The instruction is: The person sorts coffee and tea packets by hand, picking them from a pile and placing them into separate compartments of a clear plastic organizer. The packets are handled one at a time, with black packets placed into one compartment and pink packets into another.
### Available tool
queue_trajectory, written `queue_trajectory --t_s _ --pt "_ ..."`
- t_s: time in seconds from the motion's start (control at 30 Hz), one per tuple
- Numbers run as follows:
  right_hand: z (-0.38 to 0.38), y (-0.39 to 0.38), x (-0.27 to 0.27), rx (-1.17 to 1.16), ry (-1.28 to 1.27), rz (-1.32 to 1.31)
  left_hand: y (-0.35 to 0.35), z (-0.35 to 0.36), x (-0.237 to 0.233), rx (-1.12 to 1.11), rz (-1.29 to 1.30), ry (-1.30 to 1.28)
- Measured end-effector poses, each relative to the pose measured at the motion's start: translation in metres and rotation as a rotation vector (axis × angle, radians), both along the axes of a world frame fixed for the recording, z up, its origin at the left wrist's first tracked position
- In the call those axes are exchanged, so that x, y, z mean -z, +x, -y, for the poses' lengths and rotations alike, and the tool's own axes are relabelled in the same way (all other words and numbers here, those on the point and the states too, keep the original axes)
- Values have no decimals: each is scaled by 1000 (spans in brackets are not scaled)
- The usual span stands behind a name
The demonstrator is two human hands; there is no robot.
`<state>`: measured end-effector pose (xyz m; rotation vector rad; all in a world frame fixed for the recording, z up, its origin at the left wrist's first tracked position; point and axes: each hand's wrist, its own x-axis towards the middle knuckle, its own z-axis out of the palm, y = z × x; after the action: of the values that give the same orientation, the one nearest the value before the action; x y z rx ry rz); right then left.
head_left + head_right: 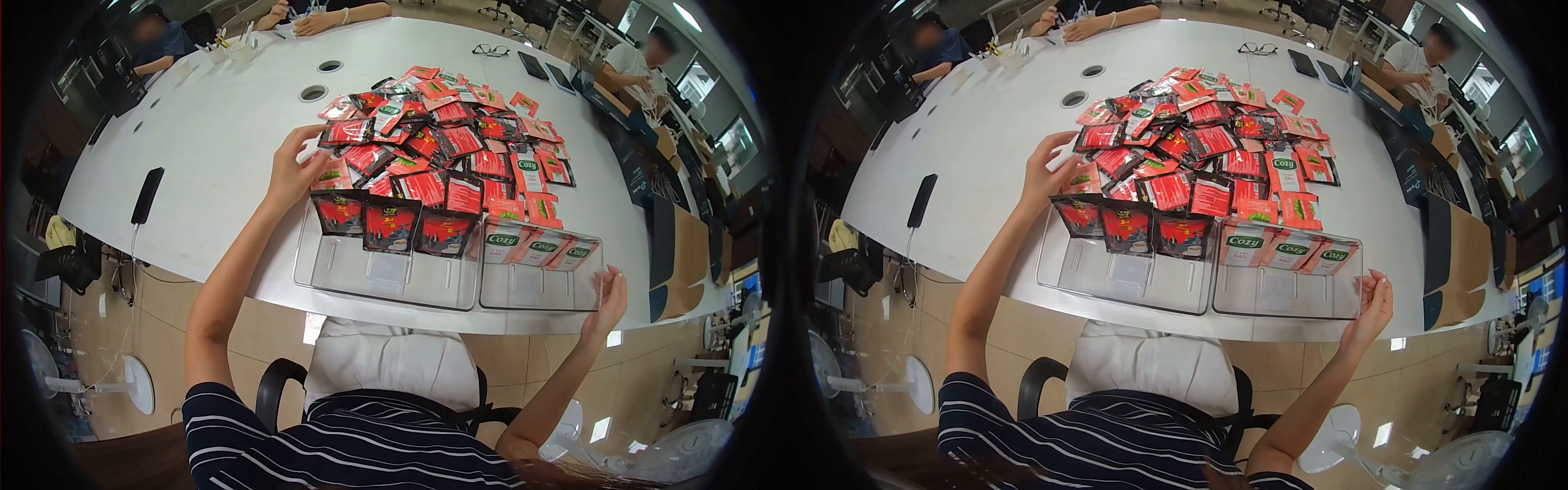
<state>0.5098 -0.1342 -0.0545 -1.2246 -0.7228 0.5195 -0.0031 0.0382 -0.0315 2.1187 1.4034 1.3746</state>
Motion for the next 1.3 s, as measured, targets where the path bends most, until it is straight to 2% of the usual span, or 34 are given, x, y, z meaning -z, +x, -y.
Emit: queue_trajectory --t_s 0.17,0.27,0.3,0.4,0.53,0.57,0.67,0.7,0.8,0.87,0.93,0.97,1.07,1.1,1.2,1.23,1.3 --pt "-1 -1 -1 11 14 16 19 -38 -14 230 -166 -31" --pt "0 -1 -1 12 24 16 36 -72 -7 214 -398 -33" --pt "0 -2 -1 19 22 15 47 -76 -18 231 -489 -173" --pt "0 -1 1 13 25 19 62 -95 -5 185 -602 92" --pt "-2 2 2 7 -20 50 70 -99 -15 127 -740 -10" --pt "-2 1 1 3 -25 49 69 -96 -15 95 -755 32" --pt "-4 -3 -12 -17 -42 -9 54 -88 -17 106 -542 58" --pt "-7 2 -19 -29 -70 39 54 -74 -29 117 -482 -9" --pt "-20 15 -48 -75 -125 222 42 -63 -31 137 -192 107" --pt "-36 12 -76 -118 -136 383 43 -49 -32 106 -23 95" --pt "-57 3 -97 -260 -173 545 40 -45 -20 61 190 61" --pt "-72 -2 -101 -347 -169 628 45 -38 -21 123 339 84" --pt "-118 -14 -98 -514 -289 994 38 -34 -5 240 579 -8" --pt "-131 -19 -96 -550 -369 1077 33 -44 12 153 585 -11" --pt "-173 -37 -79 -538 -534 1313 19 -35 6 224 1004 -425" --pt "-188 -37 -67 -527 -521 1338 26 -23 -9 162 992 -486" --pt "-209 -42 -53 -506 -491 1392 24 -17 -11 184 999 -499"
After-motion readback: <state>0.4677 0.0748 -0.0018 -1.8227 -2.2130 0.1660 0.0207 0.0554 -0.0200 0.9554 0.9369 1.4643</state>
